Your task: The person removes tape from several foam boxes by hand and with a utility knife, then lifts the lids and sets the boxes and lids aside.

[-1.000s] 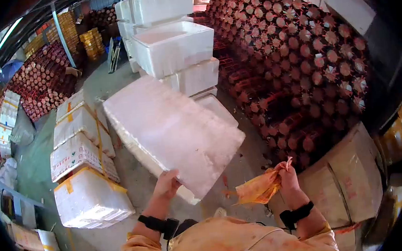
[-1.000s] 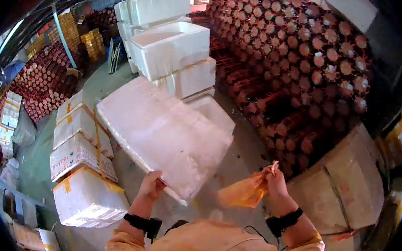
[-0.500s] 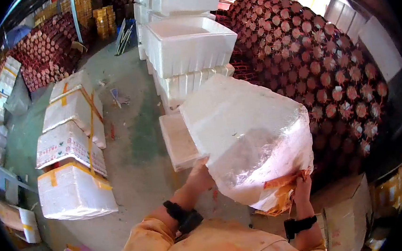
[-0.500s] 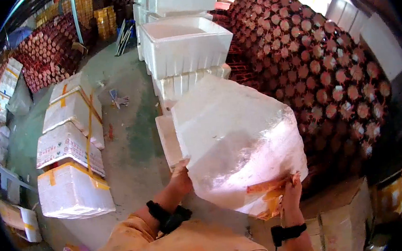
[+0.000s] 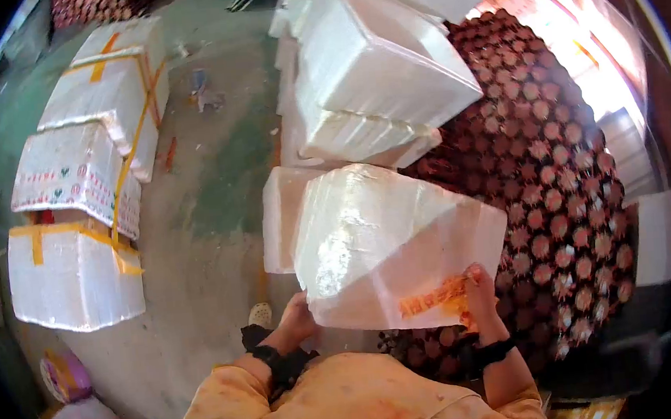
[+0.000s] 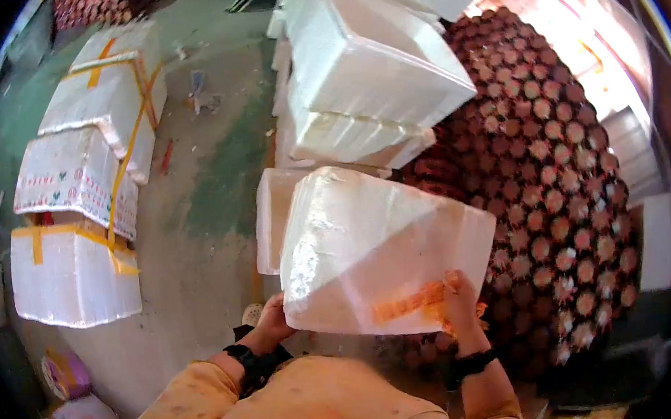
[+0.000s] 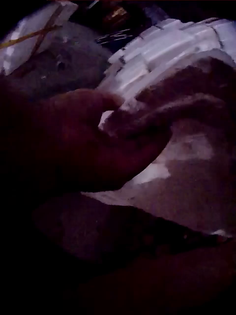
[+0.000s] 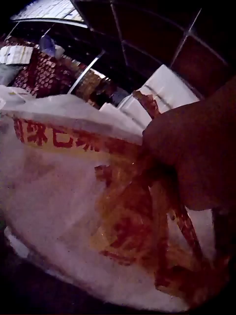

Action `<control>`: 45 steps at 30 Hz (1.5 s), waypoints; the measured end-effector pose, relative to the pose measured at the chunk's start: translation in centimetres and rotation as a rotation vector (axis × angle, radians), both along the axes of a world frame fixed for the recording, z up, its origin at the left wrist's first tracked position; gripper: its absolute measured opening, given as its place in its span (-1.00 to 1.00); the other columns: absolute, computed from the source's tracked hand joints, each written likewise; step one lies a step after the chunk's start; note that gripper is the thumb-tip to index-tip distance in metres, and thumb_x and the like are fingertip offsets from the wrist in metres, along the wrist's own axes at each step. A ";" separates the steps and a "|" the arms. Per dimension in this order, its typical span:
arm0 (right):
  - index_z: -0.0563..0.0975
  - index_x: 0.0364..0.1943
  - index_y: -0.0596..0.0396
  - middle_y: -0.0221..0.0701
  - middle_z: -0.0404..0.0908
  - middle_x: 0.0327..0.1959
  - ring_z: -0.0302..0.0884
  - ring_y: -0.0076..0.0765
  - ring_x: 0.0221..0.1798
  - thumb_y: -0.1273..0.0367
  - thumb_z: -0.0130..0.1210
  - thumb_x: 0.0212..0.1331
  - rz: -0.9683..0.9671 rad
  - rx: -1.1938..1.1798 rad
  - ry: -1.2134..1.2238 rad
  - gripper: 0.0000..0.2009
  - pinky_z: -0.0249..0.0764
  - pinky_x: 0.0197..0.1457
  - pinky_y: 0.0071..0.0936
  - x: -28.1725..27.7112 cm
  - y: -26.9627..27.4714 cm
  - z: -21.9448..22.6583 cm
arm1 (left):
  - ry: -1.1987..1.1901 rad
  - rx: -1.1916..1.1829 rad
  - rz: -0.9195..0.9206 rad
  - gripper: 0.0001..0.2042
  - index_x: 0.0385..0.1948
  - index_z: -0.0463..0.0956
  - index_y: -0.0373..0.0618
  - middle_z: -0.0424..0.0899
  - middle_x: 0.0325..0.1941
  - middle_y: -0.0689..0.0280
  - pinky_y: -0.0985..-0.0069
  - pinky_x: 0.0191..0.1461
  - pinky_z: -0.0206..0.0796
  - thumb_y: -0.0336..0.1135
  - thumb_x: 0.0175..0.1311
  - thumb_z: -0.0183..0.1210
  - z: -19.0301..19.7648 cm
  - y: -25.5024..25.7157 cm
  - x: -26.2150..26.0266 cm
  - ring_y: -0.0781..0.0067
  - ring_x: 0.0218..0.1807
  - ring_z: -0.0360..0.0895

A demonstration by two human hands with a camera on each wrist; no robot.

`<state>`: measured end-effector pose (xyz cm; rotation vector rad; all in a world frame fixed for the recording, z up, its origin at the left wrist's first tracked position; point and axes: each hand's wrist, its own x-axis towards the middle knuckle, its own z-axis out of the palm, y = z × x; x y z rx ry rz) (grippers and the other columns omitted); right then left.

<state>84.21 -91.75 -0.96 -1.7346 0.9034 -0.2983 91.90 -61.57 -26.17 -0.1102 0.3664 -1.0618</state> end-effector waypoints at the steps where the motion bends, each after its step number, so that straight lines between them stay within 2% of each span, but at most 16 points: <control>1: 0.39 -0.31 0.17 -0.50 0.36 -0.39 0.29 -0.57 -0.38 0.54 -0.10 0.15 0.062 0.026 0.031 -0.93 0.34 -0.26 -0.52 1.3 -0.5 -1.1 | -0.013 0.057 0.020 -0.59 0.02 0.35 -0.18 0.45 0.08 0.20 0.28 0.22 0.13 -0.20 0.15 -0.01 -0.3 0.2 0.3 0.19 0.13 0.33; 5: 0.42 -0.17 0.20 -0.40 0.46 -0.25 0.41 -0.44 -0.24 0.57 -0.12 0.09 0.341 -0.164 0.402 -0.79 0.38 -0.18 -0.41 8.5 2.9 -1.9 | 0.002 0.253 0.203 -0.63 0.02 0.35 -0.15 0.47 0.05 0.20 0.41 0.18 0.17 -0.20 0.20 -0.01 -4.1 -0.8 -0.1 0.17 0.07 0.38; 10: 0.43 -0.14 0.20 -0.33 0.50 -0.32 0.41 -0.40 -0.34 0.49 -0.07 0.07 0.721 -0.476 0.589 -0.76 0.36 -0.30 -0.39 12.3 -3.1 -10.2 | -0.922 0.774 0.266 -0.57 0.11 0.24 -0.12 0.38 0.13 0.21 0.33 0.23 0.16 -0.12 0.28 -0.06 -11.0 -3.2 1.4 0.27 0.14 0.32; 12: 0.45 -0.12 0.17 -0.36 0.47 -0.44 0.30 -0.49 -0.51 0.44 -0.09 0.15 0.804 -0.489 0.515 -0.77 0.29 -0.45 -0.41 13.9 -4.4 -12.1 | 0.228 0.452 0.211 -0.52 0.15 0.17 -0.11 0.29 0.18 0.16 0.24 0.22 0.19 -0.06 0.29 -0.06 1.9 -1.0 4.5 0.14 0.14 0.31; 15: 0.44 -0.19 0.24 -0.27 0.50 -0.45 0.40 -0.36 -0.43 0.37 -0.06 0.14 0.883 -0.626 0.737 -0.77 0.36 -0.34 -0.39 17.4 -4.8 -13.1 | 0.089 0.485 0.212 -0.53 0.17 0.14 -0.06 0.30 0.12 0.13 0.18 0.06 0.35 -0.06 0.29 -0.08 -1.6 -2.6 4.2 0.03 0.00 0.42; 18: 0.46 -0.34 0.21 -0.13 0.51 -0.43 0.47 -0.17 -0.32 0.11 -0.05 0.16 0.992 -0.795 0.512 -0.63 0.37 -0.21 -0.33 19.5 -8.9 -19.3 | 0.039 0.734 0.329 -0.56 0.12 0.23 -0.05 0.43 -0.03 0.20 0.26 -0.09 0.41 -0.07 0.27 -0.04 -1.7 -2.1 3.6 0.16 -0.09 0.47; 19: 0.46 -0.34 0.19 -0.12 0.51 -0.43 0.47 -0.18 -0.32 -0.01 -0.06 0.16 0.943 -0.611 0.588 -0.54 0.35 -0.25 -0.31 20.4 -5.8 -15.2 | 0.017 0.808 0.372 -0.56 0.11 0.25 -0.06 0.46 -0.07 0.22 0.30 -0.12 0.42 -0.07 0.26 -0.02 -2.4 -2.1 2.7 0.20 -0.10 0.48; 23: 0.40 -0.30 0.05 -0.39 0.46 -0.44 0.45 -0.37 -0.38 0.39 -0.12 0.22 0.791 0.296 0.233 -0.92 0.44 -0.30 -0.45 23.1 -3.1 -13.2 | -0.498 1.782 0.206 -0.60 0.02 0.34 -0.16 0.56 -0.24 0.25 0.48 -0.23 0.35 -0.17 0.19 0.06 0.8 2.1 1.5 0.42 -0.23 0.51; 26: 0.40 -0.30 -0.01 -0.44 0.45 -0.37 0.44 -0.32 -0.23 0.40 0.01 0.14 0.671 0.879 0.147 -0.92 0.42 -0.14 -0.35 23.4 2.0 -7.2 | -0.345 1.506 0.510 -0.50 0.12 0.24 -0.10 0.49 -0.02 0.27 0.49 -0.04 0.26 -0.13 0.17 0.10 5.6 4.0 0.1 0.42 -0.04 0.43; 28: 0.44 -0.18 -0.01 -0.41 0.51 -0.18 0.43 -0.26 -0.06 0.24 -0.02 0.18 1.152 1.315 0.016 -0.79 0.34 0.08 -0.23 24.8 3.1 -7.2 | -0.516 1.380 0.640 -0.33 0.24 0.07 -0.07 0.31 0.18 0.25 0.43 0.18 0.09 -0.09 0.12 0.18 10.5 2.9 -0.7 0.38 0.18 0.26; 29: 0.45 -0.15 -0.02 -0.40 0.51 -0.16 0.46 -0.27 -0.10 0.18 -0.05 0.20 0.911 1.407 0.110 -0.75 0.39 0.00 -0.22 24.2 7.0 -5.1 | -0.685 1.353 0.762 -0.25 0.27 -0.01 -0.08 0.22 0.25 0.22 0.40 0.25 0.00 -0.09 0.08 0.22 12.7 2.2 -1.6 0.36 0.26 0.16; 33: 0.44 -0.15 -0.04 -0.42 0.50 -0.20 0.51 -0.29 -0.20 0.19 -0.03 0.19 1.241 1.515 0.404 -0.76 0.47 -0.10 -0.22 21.8 15.2 -2.4 | -1.188 1.607 0.721 0.06 0.33 -0.31 -0.06 -0.13 0.41 0.18 0.39 0.40 -0.32 -0.13 -0.13 0.38 13.2 1.3 -3.1 0.25 0.43 -0.24; 38: 0.44 -0.23 -0.11 -0.49 0.43 -0.29 0.37 -0.36 -0.17 0.29 0.06 0.13 1.572 1.655 0.170 -0.85 0.34 0.03 -0.40 14.1 25.3 1.3 | -1.134 1.385 0.767 -0.14 0.26 0.06 -0.07 0.06 0.34 0.20 0.33 0.39 -0.23 -0.13 -0.13 0.38 15.8 3.2 -5.0 0.23 0.39 -0.11; 41: 0.43 -0.21 -0.09 -0.46 0.42 -0.25 0.38 -0.34 -0.19 0.29 0.06 0.12 1.648 1.549 0.340 -0.83 0.39 -0.04 -0.38 13.7 30.3 0.4 | -1.089 1.594 0.860 -0.47 0.12 0.26 -0.09 0.24 0.21 0.23 0.36 0.32 -0.07 -0.25 0.08 0.22 18.3 7.7 -6.9 0.36 0.27 0.09; 43: 0.47 -0.29 -0.01 -0.42 0.46 -0.31 0.38 -0.28 -0.18 0.22 -0.05 0.21 1.588 1.620 0.325 -0.82 0.46 -0.39 -0.45 13.2 34.0 3.0 | -0.897 1.675 0.791 -0.51 0.11 0.27 -0.09 0.25 0.21 0.24 0.38 0.31 -0.05 -0.31 0.12 0.18 17.7 10.9 -8.3 0.40 0.27 0.10; 45: 0.47 -0.19 0.06 -0.35 0.50 -0.15 0.43 -0.19 -0.10 0.26 -0.01 0.17 1.624 1.816 0.386 -0.78 0.35 0.05 -0.21 14.0 37.2 3.8 | -0.896 1.634 0.968 -0.40 0.20 0.13 -0.12 0.18 0.27 0.24 0.42 0.34 -0.08 -0.36 0.10 0.20 15.9 14.7 -10.3 0.42 0.33 0.04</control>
